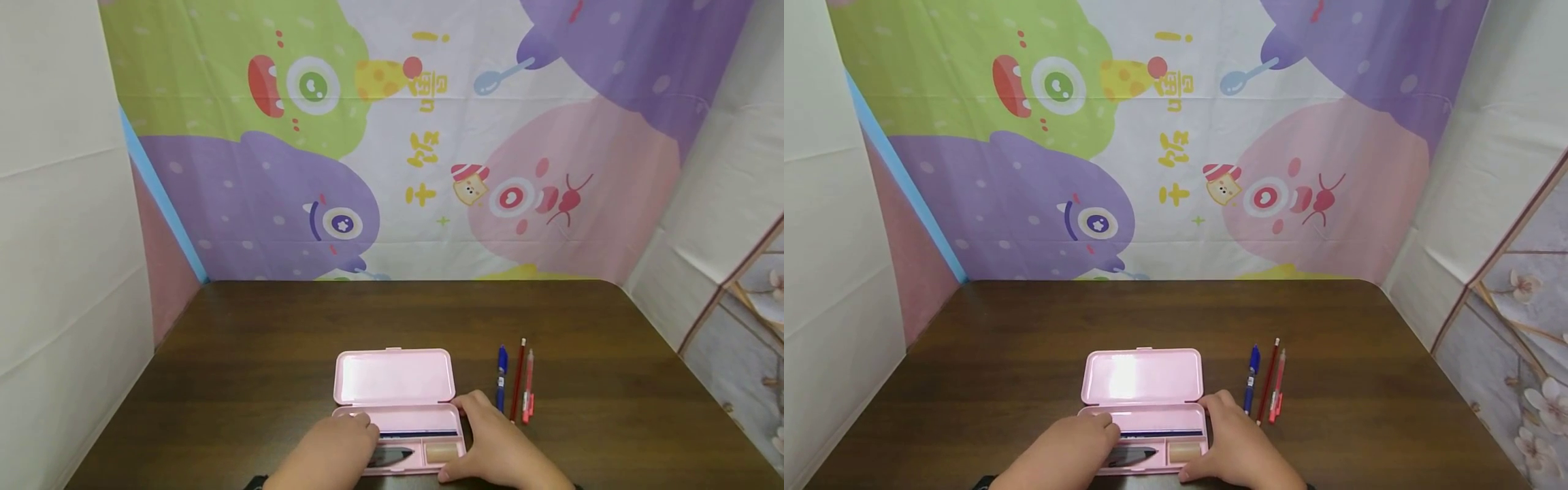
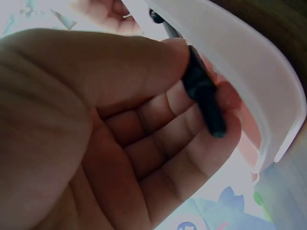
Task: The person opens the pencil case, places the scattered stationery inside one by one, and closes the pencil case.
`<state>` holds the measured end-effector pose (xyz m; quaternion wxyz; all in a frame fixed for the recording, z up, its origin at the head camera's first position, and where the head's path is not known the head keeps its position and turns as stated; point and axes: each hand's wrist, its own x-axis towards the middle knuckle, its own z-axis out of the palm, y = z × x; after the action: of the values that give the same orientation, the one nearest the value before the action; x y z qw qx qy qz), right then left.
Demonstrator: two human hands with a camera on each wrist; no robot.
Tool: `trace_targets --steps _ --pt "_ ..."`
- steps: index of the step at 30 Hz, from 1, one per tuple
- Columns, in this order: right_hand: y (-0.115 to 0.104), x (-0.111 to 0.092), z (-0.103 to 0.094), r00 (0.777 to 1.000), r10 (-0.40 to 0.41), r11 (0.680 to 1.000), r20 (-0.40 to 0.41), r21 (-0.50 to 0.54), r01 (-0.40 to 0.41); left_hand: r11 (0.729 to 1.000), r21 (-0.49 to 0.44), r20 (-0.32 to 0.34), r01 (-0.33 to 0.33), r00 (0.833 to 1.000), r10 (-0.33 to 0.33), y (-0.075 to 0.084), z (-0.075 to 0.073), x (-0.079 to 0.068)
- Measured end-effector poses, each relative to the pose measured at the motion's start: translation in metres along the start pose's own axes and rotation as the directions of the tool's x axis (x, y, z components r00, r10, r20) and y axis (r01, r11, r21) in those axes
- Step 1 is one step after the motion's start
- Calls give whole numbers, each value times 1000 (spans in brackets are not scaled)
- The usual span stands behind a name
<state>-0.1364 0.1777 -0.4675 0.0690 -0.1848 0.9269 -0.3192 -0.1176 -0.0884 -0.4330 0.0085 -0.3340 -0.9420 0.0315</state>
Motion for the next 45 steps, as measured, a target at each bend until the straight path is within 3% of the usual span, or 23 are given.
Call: trace_targets --steps 3,12,19,33,37,40,43,45 --pt "0 -1 -1 1000 -1 1000 -1 0 1 999 45 -49 4 999 -2 2 3 0" --pt "3 -4 -2 1000 23 1000 4 9 -23 992 122 -56 -7 998 14 10 6 4" --pt "3 -4 -1 1000 13 1000 -8 8 -13 994 108 -109 -1 994 13 8 6 4" --pt "2 -3 -2 1000 7 1000 4 9 -7 999 49 -112 16 994 -10 4 4 5" --pt "2 -3 -1 1000 11 1000 9 17 -12 994 -28 -109 107 988 -109 -2 0 -1" --pt "3 -2 1 1000 14 1000 12 17 -14 965 -137 -132 223 961 -241 -11 -2 -10" --pt "3 0 2 1000 14 1000 -2 1 -14 899 -279 -119 339 916 -382 -22 -2 -19" --pt "3 1 1 1000 13 1000 -11 -8 -13 832 -374 -43 410 888 -457 -29 -2 -23"
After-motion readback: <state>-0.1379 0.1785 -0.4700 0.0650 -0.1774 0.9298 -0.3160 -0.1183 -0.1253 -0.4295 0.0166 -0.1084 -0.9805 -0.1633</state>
